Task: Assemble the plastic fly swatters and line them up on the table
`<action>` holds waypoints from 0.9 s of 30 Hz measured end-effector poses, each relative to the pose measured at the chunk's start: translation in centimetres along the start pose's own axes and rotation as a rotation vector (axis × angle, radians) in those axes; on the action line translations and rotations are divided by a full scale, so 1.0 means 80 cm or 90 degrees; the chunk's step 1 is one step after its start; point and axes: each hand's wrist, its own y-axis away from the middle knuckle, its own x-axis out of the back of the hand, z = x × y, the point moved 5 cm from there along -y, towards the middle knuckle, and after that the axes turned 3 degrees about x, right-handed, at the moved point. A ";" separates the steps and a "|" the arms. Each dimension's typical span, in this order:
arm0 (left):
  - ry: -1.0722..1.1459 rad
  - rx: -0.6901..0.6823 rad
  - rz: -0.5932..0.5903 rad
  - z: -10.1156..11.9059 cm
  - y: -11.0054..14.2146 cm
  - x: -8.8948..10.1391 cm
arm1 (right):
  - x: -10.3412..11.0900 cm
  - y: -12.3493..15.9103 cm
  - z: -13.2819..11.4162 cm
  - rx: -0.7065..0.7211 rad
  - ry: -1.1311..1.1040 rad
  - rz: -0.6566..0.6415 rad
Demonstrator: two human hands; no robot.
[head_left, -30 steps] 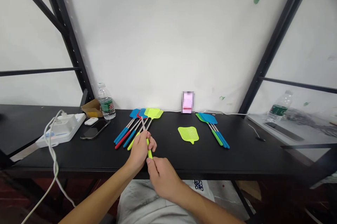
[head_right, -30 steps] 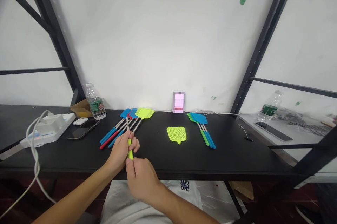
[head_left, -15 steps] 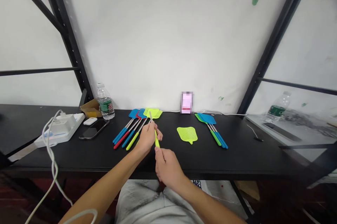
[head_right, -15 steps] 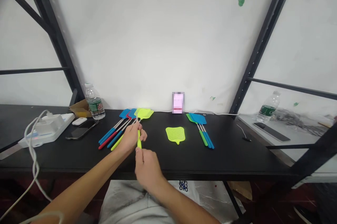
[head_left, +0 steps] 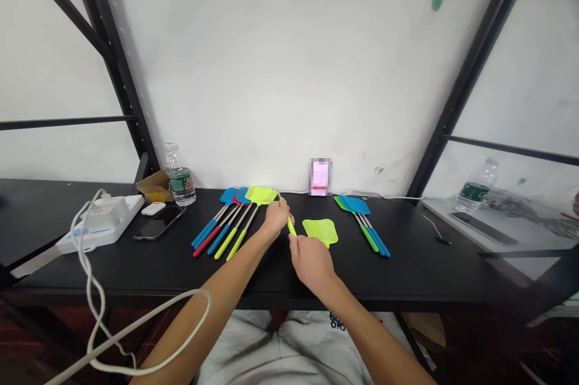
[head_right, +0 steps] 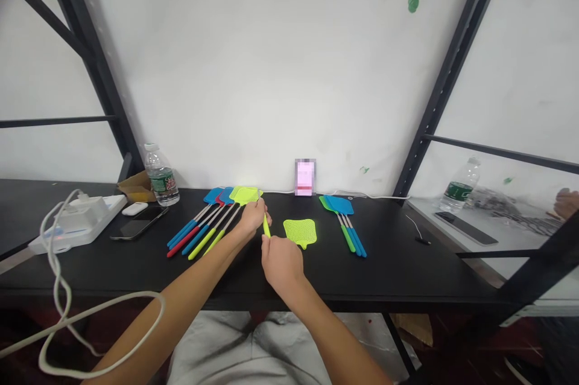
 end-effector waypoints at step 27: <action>-0.168 0.130 0.142 -0.044 -0.043 -0.003 | -0.014 0.004 0.002 0.044 0.152 -0.023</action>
